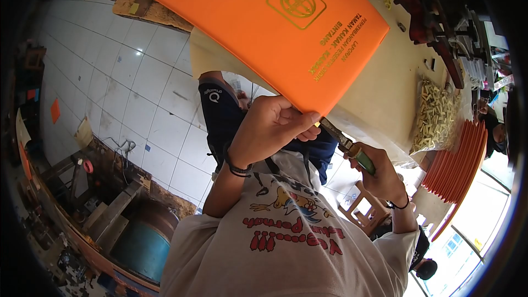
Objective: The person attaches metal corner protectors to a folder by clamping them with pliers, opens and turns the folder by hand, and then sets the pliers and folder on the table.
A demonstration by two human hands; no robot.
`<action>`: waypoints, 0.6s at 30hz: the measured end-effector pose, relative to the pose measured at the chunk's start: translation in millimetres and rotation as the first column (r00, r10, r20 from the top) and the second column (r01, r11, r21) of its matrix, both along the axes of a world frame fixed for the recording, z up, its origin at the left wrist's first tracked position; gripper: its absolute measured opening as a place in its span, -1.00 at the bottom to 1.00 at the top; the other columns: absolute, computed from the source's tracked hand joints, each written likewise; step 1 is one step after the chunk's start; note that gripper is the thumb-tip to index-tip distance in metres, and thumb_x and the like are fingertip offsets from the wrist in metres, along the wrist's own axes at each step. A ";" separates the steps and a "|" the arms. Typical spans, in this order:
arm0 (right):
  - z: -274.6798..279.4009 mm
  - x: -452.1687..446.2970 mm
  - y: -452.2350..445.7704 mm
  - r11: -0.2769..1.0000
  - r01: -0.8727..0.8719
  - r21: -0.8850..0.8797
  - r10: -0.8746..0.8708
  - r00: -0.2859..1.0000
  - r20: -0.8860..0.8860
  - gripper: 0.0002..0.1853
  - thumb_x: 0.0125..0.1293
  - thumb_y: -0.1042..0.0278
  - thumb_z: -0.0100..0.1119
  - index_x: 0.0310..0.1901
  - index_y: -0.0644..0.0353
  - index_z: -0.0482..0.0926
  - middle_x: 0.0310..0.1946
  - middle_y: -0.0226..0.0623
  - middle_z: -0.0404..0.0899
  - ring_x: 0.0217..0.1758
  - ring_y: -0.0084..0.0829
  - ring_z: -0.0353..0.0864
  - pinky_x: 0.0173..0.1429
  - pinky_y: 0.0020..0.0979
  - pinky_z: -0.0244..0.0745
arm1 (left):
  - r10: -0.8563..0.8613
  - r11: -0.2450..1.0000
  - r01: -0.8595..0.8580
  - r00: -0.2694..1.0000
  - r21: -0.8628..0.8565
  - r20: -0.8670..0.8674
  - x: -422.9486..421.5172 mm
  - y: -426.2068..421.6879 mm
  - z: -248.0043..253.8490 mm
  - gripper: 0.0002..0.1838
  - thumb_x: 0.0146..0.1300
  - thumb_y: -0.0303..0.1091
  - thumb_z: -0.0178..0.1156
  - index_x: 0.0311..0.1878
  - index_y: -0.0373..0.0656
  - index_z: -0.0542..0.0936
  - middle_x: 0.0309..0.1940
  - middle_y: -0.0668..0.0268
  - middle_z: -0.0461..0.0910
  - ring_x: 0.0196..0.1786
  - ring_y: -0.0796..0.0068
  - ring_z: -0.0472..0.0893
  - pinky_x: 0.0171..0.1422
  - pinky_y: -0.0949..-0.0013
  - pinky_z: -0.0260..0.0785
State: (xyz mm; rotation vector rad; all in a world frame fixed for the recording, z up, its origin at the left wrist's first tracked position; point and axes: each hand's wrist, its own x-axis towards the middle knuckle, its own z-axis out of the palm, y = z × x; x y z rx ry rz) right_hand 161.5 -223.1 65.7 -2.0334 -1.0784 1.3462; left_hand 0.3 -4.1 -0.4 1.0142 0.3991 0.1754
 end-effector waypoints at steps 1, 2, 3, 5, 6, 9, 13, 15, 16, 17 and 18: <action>-0.3 0.2 -0.4 1.000 -0.002 0.000 0.002 1.000 -0.002 -0.53 -0.01 0.83 -0.20 -0.06 0.31 0.52 -0.36 -0.11 0.59 -0.24 -0.18 0.63 -0.08 -0.31 0.51 | -0.001 1.000 0.001 1.000 0.004 -0.003 -0.1 0.0 0.2 -0.77 0.39 -0.34 0.27 -0.11 -0.37 0.65 -0.37 0.15 0.73 -0.29 0.47 0.76 -0.17 0.43 0.66; 0.4 0.2 0.3 1.000 -0.005 0.000 0.005 1.000 0.002 -0.53 -0.01 0.82 -0.20 -0.07 0.31 0.52 -0.36 -0.10 0.59 -0.24 -0.18 0.63 -0.08 -0.31 0.51 | 0.001 1.000 -0.001 1.000 -0.001 -0.001 -0.2 -0.1 -0.5 -0.77 0.38 -0.34 0.27 -0.11 -0.37 0.65 -0.37 0.15 0.73 -0.29 0.47 0.76 -0.17 0.43 0.66; 1.5 0.2 1.5 1.000 -0.007 0.001 0.007 1.000 0.005 -0.54 -0.01 0.82 -0.20 -0.07 0.31 0.52 -0.36 -0.10 0.59 -0.25 -0.18 0.63 -0.08 -0.31 0.51 | 0.002 1.000 -0.002 1.000 -0.005 0.000 -0.3 -0.4 -2.0 -0.77 0.38 -0.34 0.27 -0.11 -0.37 0.65 -0.37 0.14 0.74 -0.29 0.47 0.76 -0.17 0.43 0.66; 1.1 0.1 1.3 1.000 -0.010 0.006 0.010 1.000 0.008 -0.53 -0.01 0.82 -0.20 -0.06 0.31 0.52 -0.35 -0.11 0.60 -0.23 -0.19 0.64 -0.08 -0.32 0.51 | 0.002 1.000 -0.002 1.000 -0.015 -0.006 -0.5 -0.7 -3.4 -0.76 0.38 -0.33 0.27 -0.11 -0.37 0.65 -0.37 0.13 0.74 -0.29 0.46 0.76 -0.17 0.43 0.66; -0.8 0.4 -0.1 1.000 -0.010 0.012 0.010 1.000 0.008 -0.52 -0.01 0.82 -0.20 -0.05 0.30 0.52 -0.34 -0.13 0.61 -0.21 -0.20 0.64 -0.08 -0.33 0.51 | -0.001 1.000 0.000 1.000 -0.022 -0.013 -0.5 -0.7 -3.6 -0.76 0.38 -0.33 0.28 -0.11 -0.37 0.65 -0.37 0.13 0.74 -0.30 0.46 0.76 -0.17 0.43 0.66; -1.3 -1.4 0.4 0.999 0.033 -0.001 -0.033 0.997 -0.076 -0.46 -0.05 0.82 -0.20 0.02 0.31 0.51 -0.26 -0.13 0.64 -0.11 -0.21 0.65 0.03 -0.33 0.50 | -0.001 1.000 0.001 1.000 -0.012 -0.016 -0.8 -0.2 -2.8 -0.75 0.38 -0.32 0.28 -0.11 -0.38 0.65 -0.37 0.12 0.74 -0.30 0.46 0.76 -0.18 0.43 0.66; 2.9 -0.7 -0.3 0.995 0.000 0.100 0.009 0.996 -0.091 -0.29 -0.12 0.80 -0.18 0.20 0.34 0.44 -0.08 -0.10 0.63 0.07 -0.18 0.62 0.25 -0.32 0.42 | -0.020 1.000 0.020 1.000 0.007 -0.014 -0.2 1.8 0.6 -0.78 0.39 -0.45 0.23 -0.06 -0.45 0.62 -0.37 0.05 0.73 -0.29 0.32 0.77 -0.17 0.37 0.70; -2.5 -0.9 -6.1 0.992 0.021 0.127 -0.005 0.992 -0.127 -0.23 -0.14 0.78 -0.17 0.28 0.34 0.39 0.00 -0.08 0.61 0.11 -0.17 0.61 0.32 -0.33 0.37 | -0.015 1.000 0.015 1.000 -0.001 -0.014 -0.3 1.0 0.7 -0.78 0.39 -0.45 0.23 -0.06 -0.46 0.62 -0.37 0.04 0.73 -0.30 0.31 0.77 -0.17 0.37 0.69; -4.7 -0.4 -8.5 0.989 0.032 0.142 -0.011 0.989 -0.144 -0.19 -0.15 0.76 -0.17 0.32 0.34 0.36 0.03 -0.07 0.60 0.14 -0.16 0.60 0.35 -0.33 0.34 | -0.014 1.000 0.014 1.000 -0.003 -0.013 0.1 1.1 0.5 -0.78 0.39 -0.45 0.23 -0.06 -0.46 0.62 -0.37 0.04 0.73 -0.30 0.31 0.77 -0.18 0.37 0.69; -5.0 1.1 -10.1 0.991 0.007 0.136 0.010 0.991 -0.130 -0.19 -0.14 0.76 -0.16 0.34 0.34 0.35 0.06 -0.08 0.59 0.14 -0.17 0.60 0.34 -0.34 0.35 | -0.015 1.000 0.015 1.000 -0.001 -0.017 0.3 1.0 0.2 -0.78 0.39 -0.44 0.23 -0.06 -0.46 0.62 -0.37 0.04 0.73 -0.30 0.31 0.77 -0.18 0.37 0.69; -5.3 3.1 -11.3 0.992 -0.018 0.128 0.033 0.993 -0.117 -0.18 -0.13 0.75 -0.16 0.36 0.33 0.33 0.08 -0.09 0.59 0.15 -0.18 0.60 0.34 -0.35 0.35 | -0.015 1.000 0.015 1.000 0.000 -0.021 0.4 0.8 -0.4 -0.78 0.39 -0.44 0.23 -0.06 -0.46 0.62 -0.37 0.04 0.73 -0.30 0.31 0.77 -0.18 0.37 0.69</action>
